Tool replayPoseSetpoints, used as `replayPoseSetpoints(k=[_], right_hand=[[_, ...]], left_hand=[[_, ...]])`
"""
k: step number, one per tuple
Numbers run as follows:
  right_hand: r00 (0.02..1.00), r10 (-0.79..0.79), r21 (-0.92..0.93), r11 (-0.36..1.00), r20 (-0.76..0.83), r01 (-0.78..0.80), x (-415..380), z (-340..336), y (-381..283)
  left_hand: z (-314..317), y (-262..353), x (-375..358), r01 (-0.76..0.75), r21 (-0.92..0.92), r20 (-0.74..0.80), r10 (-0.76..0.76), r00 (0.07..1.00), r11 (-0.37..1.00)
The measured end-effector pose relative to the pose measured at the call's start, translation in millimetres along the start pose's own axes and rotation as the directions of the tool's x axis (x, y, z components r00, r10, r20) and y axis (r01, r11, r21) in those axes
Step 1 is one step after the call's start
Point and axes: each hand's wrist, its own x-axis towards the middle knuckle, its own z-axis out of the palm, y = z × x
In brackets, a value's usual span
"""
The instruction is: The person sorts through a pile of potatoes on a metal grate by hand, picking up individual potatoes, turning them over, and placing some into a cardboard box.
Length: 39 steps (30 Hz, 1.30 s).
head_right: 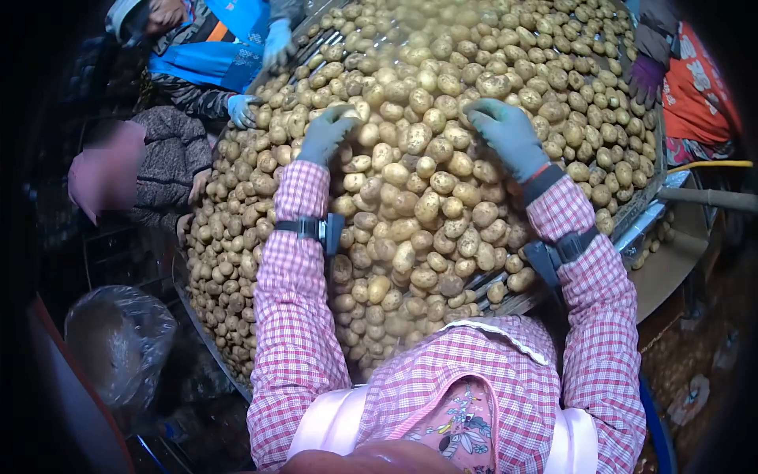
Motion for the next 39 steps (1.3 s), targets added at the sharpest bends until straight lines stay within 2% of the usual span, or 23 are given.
replayPoseSetpoints(k=[1,2,3,4,5,7,8,11,13,15,16,17,19,22,23,25,28,31,33,34,35,36,39], right_hand=[[0.998,-0.057,-0.120,0.991,-0.003,0.056,8.1,1.6,-4.0],[0.985,-0.167,-0.228,0.958,0.054,0.175,15.8,5.9,-8.6],[0.976,-0.196,-0.399,0.891,0.090,0.216,28.7,12.6,-9.4],[0.967,-0.217,-0.551,0.795,0.133,0.254,42.5,21.4,-8.0],[0.956,-0.233,-0.683,0.670,0.180,0.292,54.7,29.9,-10.2],[0.949,-0.091,-0.817,0.489,0.302,0.306,69.6,49.6,-24.7],[0.938,-0.006,-0.862,0.393,0.346,0.320,72.6,55.4,-27.9],[0.914,-0.070,-0.873,0.275,0.399,0.402,85.2,63.0,-8.9],[0.904,-0.093,-0.845,0.326,0.418,0.424,85.9,50.1,-1.1],[0.892,-0.171,-0.808,0.377,0.419,0.452,86.1,30.2,5.8],[0.901,-0.137,-0.824,0.368,0.411,0.432,87.6,20.5,4.3],[0.916,-0.101,-0.807,0.442,0.388,0.391,86.5,12.9,-3.2],[0.930,-0.075,-0.796,0.494,0.361,0.349,92.7,8.3,-4.7],[0.947,-0.046,-0.806,0.512,0.319,0.296,84.4,31.0,-29.1],[0.947,-0.130,-0.827,0.463,0.293,0.319,83.3,48.3,-18.1],[0.949,-0.110,-0.917,0.244,0.296,0.315,79.9,65.0,-7.2],[0.955,-0.120,-0.952,0.115,0.270,0.284,91.6,85.9,7.7],[0.932,-0.086,-0.903,0.231,0.353,0.363,73.2,72.7,-11.2],[0.939,-0.040,-0.908,0.242,0.342,0.341,82.1,75.6,-2.4],[0.944,0.023,-0.927,0.195,0.330,0.320,81.2,79.7,-11.9],[0.945,0.086,-0.942,0.148,0.316,0.302,79.9,85.2,-21.6],[0.949,0.070,-0.945,0.137,0.307,0.296,81.4,87.5,-18.3],[0.926,0.129,-0.913,0.261,0.355,0.314,97.9,84.6,-7.9]], left_hand=[[11.0,5.0,-9.2,0.017,-0.199,0.069,-0.003,0.998,0.980],[23.2,9.6,-21.1,-0.014,-0.512,0.052,0.048,0.997,0.859],[35.0,13.2,-33.4,-0.042,-0.766,0.019,0.087,0.996,0.641],[39.5,15.6,-49.5,-0.063,-0.933,-0.026,0.109,0.994,0.353],[33.9,26.4,-70.0,-0.015,-0.979,0.011,0.125,0.992,0.203],[29.8,15.8,-85.9,0.049,-0.999,0.046,0.301,0.952,-0.002],[32.2,17.1,-98.1,0.087,-0.993,0.065,0.242,0.968,-0.082],[31.6,-25.0,-96.1,0.039,-0.997,0.047,0.129,0.991,0.065],[23.5,-44.3,-95.7,0.093,-0.995,0.097,0.098,0.990,0.040],[11.3,-56.0,-114.2,0.010,-0.980,0.008,-0.012,1.000,0.199],[5.4,-57.7,-124.4,0.039,-0.987,0.045,0.034,0.998,0.154],[5.6,-61.8,-136.1,-0.043,-0.975,-0.053,-0.038,0.998,0.217],[2.9,-64.3,-158.2,-0.058,-0.969,-0.084,-0.100,0.991,0.241],[9.2,-75.1,-176.0,-0.019,-0.978,-0.039,-0.092,0.995,0.206],[15.2,-70.9,-176.2,-0.007,-0.980,-0.032,-0.124,0.992,0.199],[36.1,-57.6,-180.2,0.025,-0.980,-0.014,-0.193,0.981,0.196],[65.7,-32.3,-178.5,0.038,-0.952,-0.005,-0.141,0.990,0.305],[85.4,-30.6,-176.0,0.080,-0.930,0.030,-0.142,0.989,0.359],[98.4,-19.5,-182.2,0.094,-0.905,0.036,-0.146,0.989,0.416],[102.4,-20.5,-179.8,0.152,-0.891,0.095,-0.152,0.984,0.427],[106.7,-21.7,-178.4,0.142,-0.887,0.074,-0.170,0.983,0.440],[110.8,-19.7,-179.2,0.136,-0.881,0.054,-0.189,0.981,0.452],[120.0,-1.5,-180.4,0.146,-0.842,-0.006,-0.280,0.960,0.519]])
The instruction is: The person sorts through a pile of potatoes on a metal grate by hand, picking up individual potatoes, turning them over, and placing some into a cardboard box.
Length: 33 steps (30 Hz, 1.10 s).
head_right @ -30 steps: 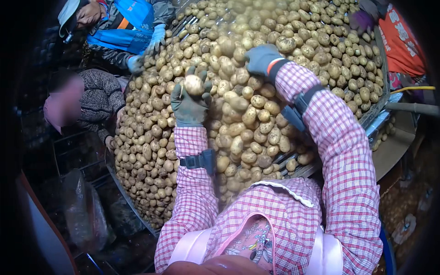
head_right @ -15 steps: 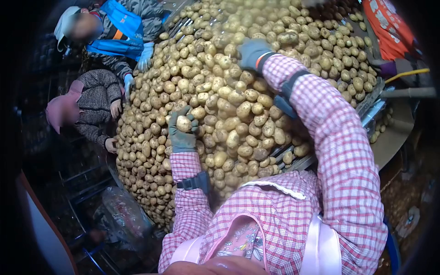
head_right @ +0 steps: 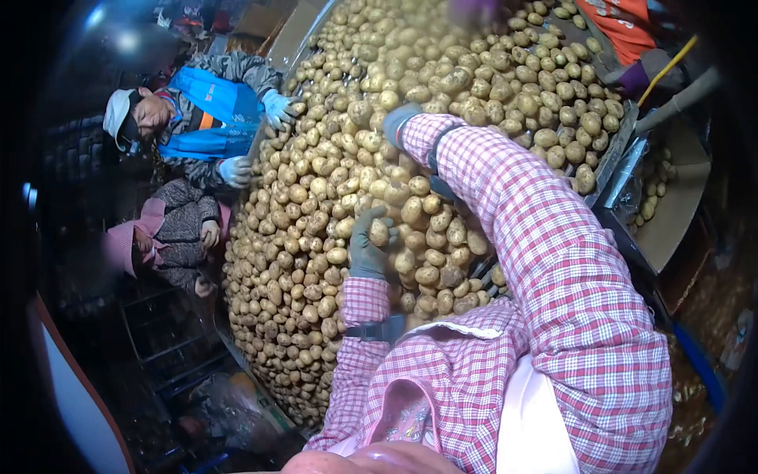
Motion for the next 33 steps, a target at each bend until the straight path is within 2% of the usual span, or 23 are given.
replayPoseSetpoints(k=[1,2,3,4,5,6,7,8,11,14,16,18,19,21,22,25,27,28,29,30,31,32,33], right_hand=[[0.999,-0.008,0.190,0.982,-0.047,0.017,-12.7,-7.2,5.1],[0.998,-0.069,0.293,0.954,0.006,0.064,-25.4,-15.8,17.2],[0.995,-0.050,0.618,0.780,-0.091,0.096,-33.5,-18.6,30.4],[0.985,0.009,0.854,0.500,-0.173,0.146,-43.4,-20.4,45.5],[0.992,0.010,0.985,0.119,-0.124,0.122,-55.1,-19.0,59.4],[0.997,0.011,0.957,-0.280,-0.075,0.075,-70.8,-22.8,71.4],[0.993,-0.067,0.905,-0.421,-0.100,0.063,-107.1,-38.7,84.0],[0.981,-0.133,0.832,-0.553,-0.142,0.046,-139.6,-45.0,93.8],[0.961,-0.028,0.664,-0.729,-0.274,0.168,-213.7,-34.1,107.1],[0.932,-0.004,0.632,-0.736,-0.362,0.243,-285.2,-6.5,120.3],[0.936,0.271,0.756,-0.557,-0.225,0.343,-342.3,11.2,112.3],[0.917,0.349,0.769,-0.527,-0.191,0.361,-389.0,47.6,110.9],[0.878,0.383,0.790,-0.424,-0.286,0.442,-409.8,69.3,106.6],[0.858,0.481,0.739,-0.509,-0.181,0.442,-457.3,104.2,96.8],[0.820,0.558,0.724,-0.514,-0.126,0.460,-480.4,117.7,92.2],[0.668,0.743,0.723,-0.444,-0.033,0.529,-531.8,151.2,99.1],[0.625,0.780,0.687,-0.467,0.022,0.558,-562.3,144.5,134.5],[0.477,0.876,0.694,-0.385,0.068,0.608,-573.2,130.8,163.0],[0.431,0.899,0.726,-0.351,0.083,0.592,-594.8,149.3,231.4],[0.280,0.957,0.728,-0.136,-0.080,0.672,-603.7,133.1,269.6],[0.244,0.969,0.697,-0.144,-0.045,0.702,-623.5,115.1,303.5],[0.116,0.993,0.739,-0.064,-0.020,0.670,-629.2,93.8,306.7],[0.136,0.990,0.740,-0.126,0.047,0.661,-623.6,90.5,297.4]], left_hand=[[0.5,-0.5,-0.3,-0.006,0.015,-0.012,0.006,1.000,1.000],[0.3,-2.9,-1.0,-0.009,0.024,-0.027,0.009,1.000,1.000],[-0.4,-3.7,0.7,0.018,-0.010,-0.027,-0.018,0.999,1.000],[0.9,-3.7,0.3,0.022,-0.035,-0.045,-0.024,0.999,0.999],[2.2,-3.7,-0.4,0.035,-0.052,-0.058,-0.038,0.998,0.998],[6.2,-1.8,-0.6,0.048,-0.063,-0.060,-0.052,0.997,0.997],[8.8,0.3,-4.8,0.004,-0.002,-0.025,-0.004,1.000,1.000],[0.3,-0.4,2.3,0.054,-0.037,0.036,-0.053,0.998,0.998],[-8.9,-14.6,8.8,-0.038,-0.071,0.081,0.044,0.996,0.997],[-25.5,-23.9,26.5,0.011,-0.177,0.131,0.013,0.991,0.984],[-45.8,-30.5,47.0,0.071,-0.188,0.317,-0.008,0.948,0.980],[-25.0,-30.3,22.1,-0.127,-0.069,0.111,0.135,0.985,0.989],[-24.6,-30.4,21.8,-0.102,-0.078,0.113,0.110,0.988,0.992],[-21.4,-27.9,17.9,-0.121,-0.049,0.093,0.125,0.988,0.991],[-20.5,-24.9,18.3,-0.039,-0.095,0.068,0.046,0.997,0.995],[-32.0,-30.8,30.4,-0.049,-0.099,0.129,0.062,0.990,0.994],[-34.4,-29.9,30.4,-0.054,-0.076,0.178,0.067,0.982,0.996],[-32.3,-29.5,28.2,-0.058,-0.085,0.149,0.070,0.986,0.995],[-22.7,-26.1,19.7,-0.061,-0.090,0.116,0.071,0.991,0.994],[-17.5,-24.7,13.5,-0.063,-0.093,0.081,0.070,0.994,0.994],[-19.5,-24.6,14.2,-0.060,-0.088,0.104,0.069,0.992,0.994],[-17.6,-24.5,11.3,-0.085,-0.082,0.112,0.094,0.989,0.993],[-21.5,-25.9,14.0,-0.079,-0.110,0.134,0.093,0.987,0.991]])
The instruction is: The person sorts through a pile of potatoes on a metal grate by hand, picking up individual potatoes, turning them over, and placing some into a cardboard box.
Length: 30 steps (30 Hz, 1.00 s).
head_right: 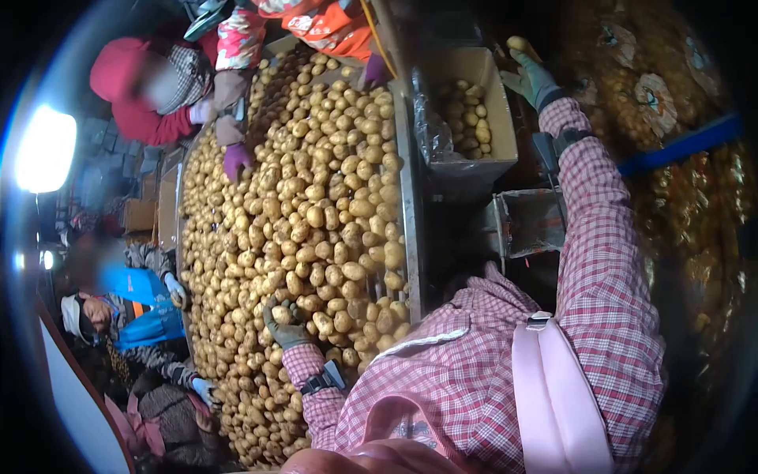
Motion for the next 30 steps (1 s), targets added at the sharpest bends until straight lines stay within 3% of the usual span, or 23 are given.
replayPoseSetpoints(k=[1,2,3,4,5,6,7,8,9,10,12,13,15,16,19,20,21,23,25,26,27,28,30], right_hand=[[0.998,0.061,-0.007,0.998,-0.026,-0.061,-11.2,8.6,5.0],[0.987,0.128,0.014,0.991,0.099,-0.130,-20.9,12.2,26.8],[0.951,0.205,0.017,0.977,0.232,-0.215,-39.6,21.6,52.6],[0.857,0.252,-0.050,0.965,0.448,-0.258,-55.8,34.9,75.6],[0.697,0.311,-0.122,0.944,0.646,-0.308,-83.5,61.6,97.8],[0.629,0.366,-0.190,0.925,0.686,-0.330,-112.4,92.3,120.9],[0.555,0.414,-0.256,0.904,0.721,-0.341,-141.6,124.4,143.2],[0.477,0.531,-0.367,0.841,0.700,-0.397,-168.2,155.1,164.1],[0.405,0.630,-0.469,0.770,0.662,-0.432,-198.0,183.5,181.2],[0.344,0.660,-0.499,0.740,0.668,-0.450,-232.0,207.5,190.2],[0.272,0.720,-0.542,0.671,0.638,-0.506,-284.3,241.7,202.6],[0.241,0.726,-0.555,0.661,0.644,-0.505,-295.5,246.3,219.6],[0.136,0.744,-0.491,0.554,0.654,-0.672,-305.5,251.3,250.4],[0.282,0.689,-0.424,0.663,0.667,-0.616,-310.8,256.4,260.3],[0.013,0.763,-0.643,0.554,0.647,-0.528,-278.2,249.8,254.0],[0.037,0.798,-0.674,0.532,0.602,-0.513,-277.9,246.4,250.5],[0.109,0.750,-0.684,0.645,0.652,-0.342,-273.2,240.8,259.6],[0.043,0.735,-0.641,0.617,0.677,-0.457,-268.4,238.7,248.9],[0.080,0.416,-0.419,0.908,0.906,0.026,-253.9,233.5,262.9],[0.027,0.236,-0.234,0.933,0.971,0.273,-243.5,230.4,269.6],[-0.006,0.234,-0.219,0.920,0.972,0.326,-233.6,231.2,269.6],[-0.038,0.236,-0.205,0.904,0.971,0.375,-225.7,231.6,269.4],[-0.097,0.255,-0.195,0.891,0.962,0.411,-212.5,235.5,271.2]], left_hand=[[-0.9,-0.8,3.8,0.004,-0.034,0.021,-0.003,1.000,0.999],[4.6,3.4,4.2,0.040,-0.006,-0.024,-0.040,0.999,0.999],[6.2,3.7,-9.8,-0.076,0.107,0.102,0.066,0.993,0.991],[14.1,1.9,-11.4,-0.003,-0.068,0.129,0.011,0.992,0.998],[-10.3,0.8,22.3,0.212,-0.162,0.207,-0.177,0.962,0.964],[-27.2,-5.0,38.5,0.364,-0.268,0.293,-0.285,0.913,0.892],[-6.3,-4.4,13.2,0.218,-0.314,0.171,-0.171,0.970,0.924],[-0.8,-0.9,4.1,0.266,-0.368,0.349,-0.133,0.928,0.891],[18.7,1.4,-19.5,0.077,-0.188,0.120,-0.055,0.991,0.979],[36.3,4.5,-38.4,0.043,-0.162,0.159,-0.017,0.987,0.986],[79.6,16.4,-78.6,0.325,-0.115,0.125,-0.311,0.942,0.939],[82.0,-0.2,-80.7,0.093,0.119,0.227,-0.118,0.967,0.988],[84.2,-17.8,-83.5,-0.399,0.423,0.438,0.201,0.876,0.814],[83.7,-19.1,-84.0,-0.599,0.489,0.543,0.316,0.778,0.634],[73.5,2.1,-72.7,-0.566,0.634,0.467,0.323,0.823,0.526],[69.8,14.2,-56.5,-0.525,0.688,0.405,0.335,0.851,0.501],[68.7,23.0,-39.3,-0.478,0.738,0.342,0.347,0.873,0.477],[64.3,22.7,4.6,-0.423,0.846,0.276,0.414,0.868,0.325],[74.6,18.6,25.4,-0.410,0.905,0.306,0.493,0.814,0.115],[88.7,9.6,29.6,-0.423,0.906,0.367,0.528,0.766,-0.016],[103.9,-0.1,35.9,-0.428,0.892,0.433,0.551,0.714,-0.146],[111.9,-11.4,50.4,-0.496,0.855,0.473,0.625,0.621,-0.153],[122.7,-21.1,60.1,-0.585,0.803,0.553,0.509,0.660,-0.114]])
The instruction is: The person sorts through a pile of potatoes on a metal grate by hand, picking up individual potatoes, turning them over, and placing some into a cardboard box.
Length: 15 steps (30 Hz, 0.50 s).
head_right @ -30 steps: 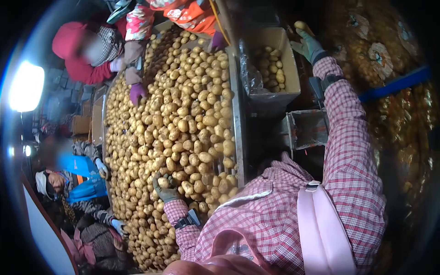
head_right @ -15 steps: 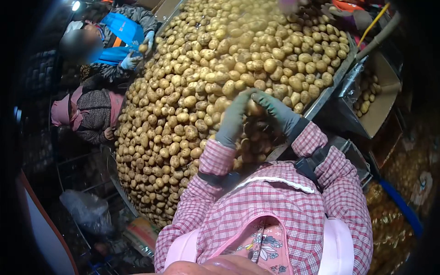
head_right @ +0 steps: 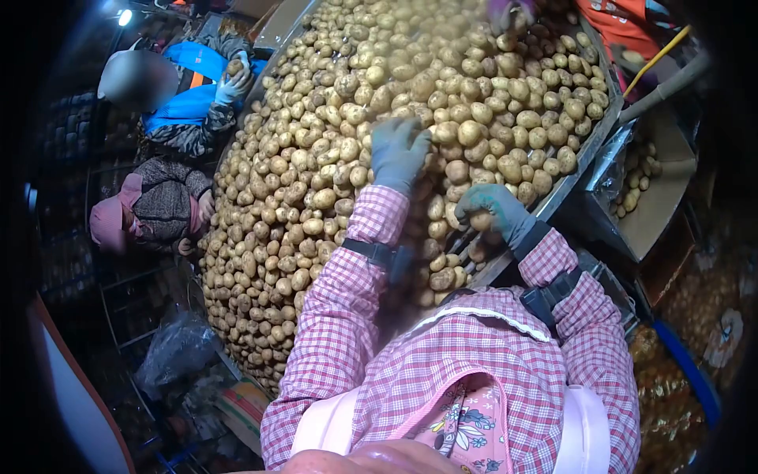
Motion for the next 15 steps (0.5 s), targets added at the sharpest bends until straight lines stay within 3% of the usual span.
replayPoseSetpoints(k=[1,2,3,5,7,9,10,11,12,13,15], right_hand=[[0.996,0.078,0.097,0.993,-0.033,-0.075,1.1,-2.6,1.2],[0.985,0.160,0.195,0.970,-0.061,-0.145,-3.0,-2.2,0.9],[0.966,0.246,0.294,0.932,-0.079,-0.213,-4.0,-4.0,-7.3],[0.969,0.241,0.189,0.955,-0.054,-0.227,-1.7,-15.9,-24.5],[0.958,0.272,0.159,0.954,-0.094,-0.255,-1.7,-21.4,-29.3],[0.901,0.431,0.483,0.799,-0.045,-0.358,-3.2,-25.8,-17.9],[0.883,0.469,0.586,0.723,-0.026,-0.367,-3.3,-28.3,-16.6],[0.838,0.545,0.695,0.604,-0.003,-0.390,-5.3,-29.8,-16.4],[0.787,0.616,0.791,0.471,0.021,-0.390,-2.0,-31.6,-25.5],[0.801,0.598,0.802,0.492,-0.027,-0.340,-1.4,-34.0,-23.9],[0.813,0.569,0.821,0.520,-0.125,-0.238,-4.1,-36.8,-18.4]], left_hand=[[-0.1,5.0,11.3,-0.034,-0.045,0.059,0.036,0.998,0.998],[-1.5,5.6,30.1,0.025,-0.121,0.171,-0.004,0.985,0.992],[1.2,4.5,49.7,0.017,-0.107,0.122,-0.003,0.992,0.994],[9.4,4.5,87.0,0.010,-0.077,0.026,-0.008,1.000,0.997],[21.2,11.3,109.4,0.124,0.031,0.167,-0.127,0.978,0.992],[40.6,11.5,125.3,0.171,0.134,0.335,-0.207,0.919,0.976],[44.7,7.2,133.3,0.149,0.110,0.335,-0.178,0.925,0.983],[47.2,1.7,133.7,0.365,-0.187,0.418,-0.262,0.870,0.912],[23.2,15.9,132.7,0.559,-0.433,0.524,-0.306,0.794,0.708],[6.6,22.2,136.8,0.697,-0.593,0.638,-0.293,0.712,0.404],[18.7,-22.5,143.7,0.662,-0.742,0.669,0.047,0.742,0.103]])
